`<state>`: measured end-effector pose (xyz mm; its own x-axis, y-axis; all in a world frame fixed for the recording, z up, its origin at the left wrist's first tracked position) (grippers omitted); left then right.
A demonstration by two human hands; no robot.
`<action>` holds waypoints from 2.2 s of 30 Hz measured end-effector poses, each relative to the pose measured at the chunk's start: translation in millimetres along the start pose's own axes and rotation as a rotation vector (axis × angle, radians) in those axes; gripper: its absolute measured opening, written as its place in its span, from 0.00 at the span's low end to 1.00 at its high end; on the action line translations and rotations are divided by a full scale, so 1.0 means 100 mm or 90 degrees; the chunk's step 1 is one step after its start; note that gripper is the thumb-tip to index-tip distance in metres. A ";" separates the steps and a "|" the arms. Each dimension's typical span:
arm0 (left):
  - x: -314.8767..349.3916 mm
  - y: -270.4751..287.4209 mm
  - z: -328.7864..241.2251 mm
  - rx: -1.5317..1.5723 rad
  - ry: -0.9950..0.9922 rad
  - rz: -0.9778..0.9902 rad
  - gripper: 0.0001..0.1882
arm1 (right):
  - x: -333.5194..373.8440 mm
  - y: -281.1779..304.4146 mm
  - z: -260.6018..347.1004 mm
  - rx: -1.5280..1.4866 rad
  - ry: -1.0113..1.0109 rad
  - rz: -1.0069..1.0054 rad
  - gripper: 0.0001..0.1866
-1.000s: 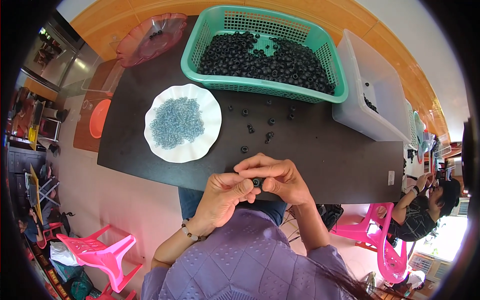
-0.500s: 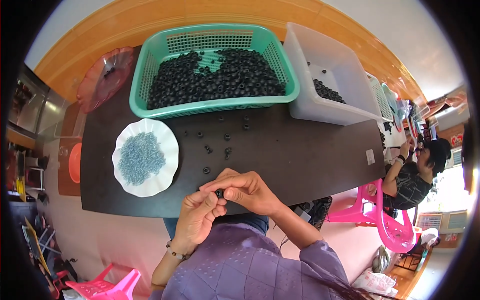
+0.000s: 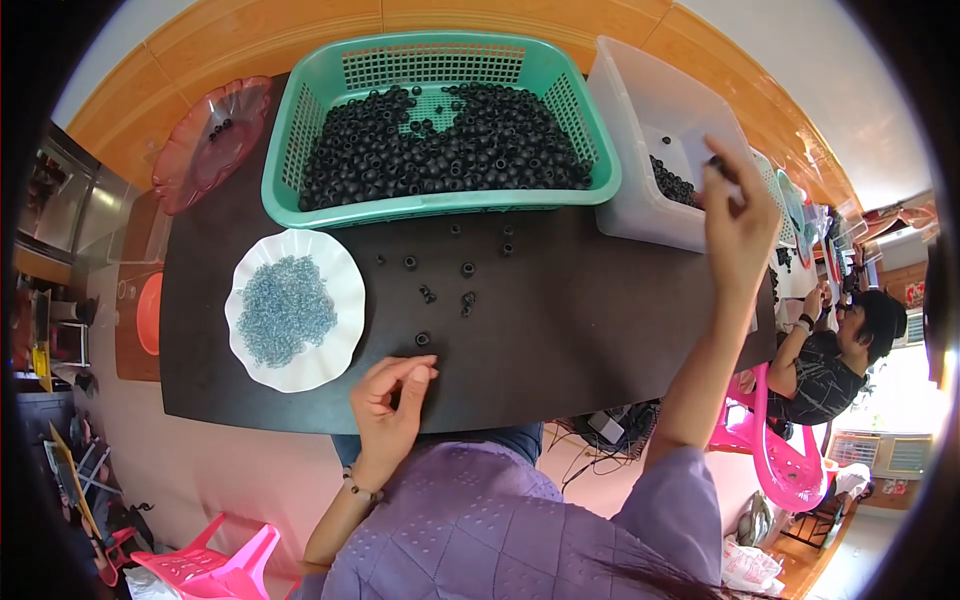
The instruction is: The person picks up black beads and small blue beads by hand, inserting the blue beads into the black beads before placing the assembled pieces onto the table.
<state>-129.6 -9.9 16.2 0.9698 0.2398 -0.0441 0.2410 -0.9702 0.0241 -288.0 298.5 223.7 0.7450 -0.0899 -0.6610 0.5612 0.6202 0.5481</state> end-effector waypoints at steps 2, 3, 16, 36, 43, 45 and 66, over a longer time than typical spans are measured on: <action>-0.01 0.07 0.03 -0.030 -0.010 -0.046 0.07 | -0.27 0.05 -0.54 0.054 0.062 -0.026 0.13; -0.01 0.01 0.03 -0.028 -0.008 -0.015 0.06 | -0.32 -0.18 -0.96 0.215 0.004 0.124 0.13; -0.02 -0.13 -0.03 -0.138 -0.066 0.022 0.04 | 1.00 -1.14 0.54 -0.224 0.051 0.398 0.08; -0.07 -0.04 0.22 0.244 0.280 0.027 0.13 | 1.60 -1.60 0.82 -0.410 -0.087 0.629 0.14; 0.04 -0.19 0.06 0.427 0.370 0.147 0.18 | 1.58 -1.32 1.32 -0.484 0.115 0.557 0.16; 0.06 -0.17 0.07 0.426 0.358 0.152 0.17 | 1.59 -1.28 1.40 -0.459 0.159 0.545 0.17; 0.21 -0.09 0.13 0.547 0.392 0.052 0.15 | 1.63 -1.04 1.59 -0.374 0.215 0.375 0.14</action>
<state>-112.2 3.9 2.1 0.8916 -0.0853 0.4447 0.2997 -0.6251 -0.7207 -167.4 95.3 140.8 0.6556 0.5458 -0.5217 -0.2226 0.8000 0.5572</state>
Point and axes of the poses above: each hand's wrist, its own x-axis away from the middle knuckle, its own y-axis out of the back of the hand, z = x × y, the point moved 10 cm from there along -x, towards the middle knuckle, and after that the axes turned 3 degrees about -z, right-handed, at the moved point
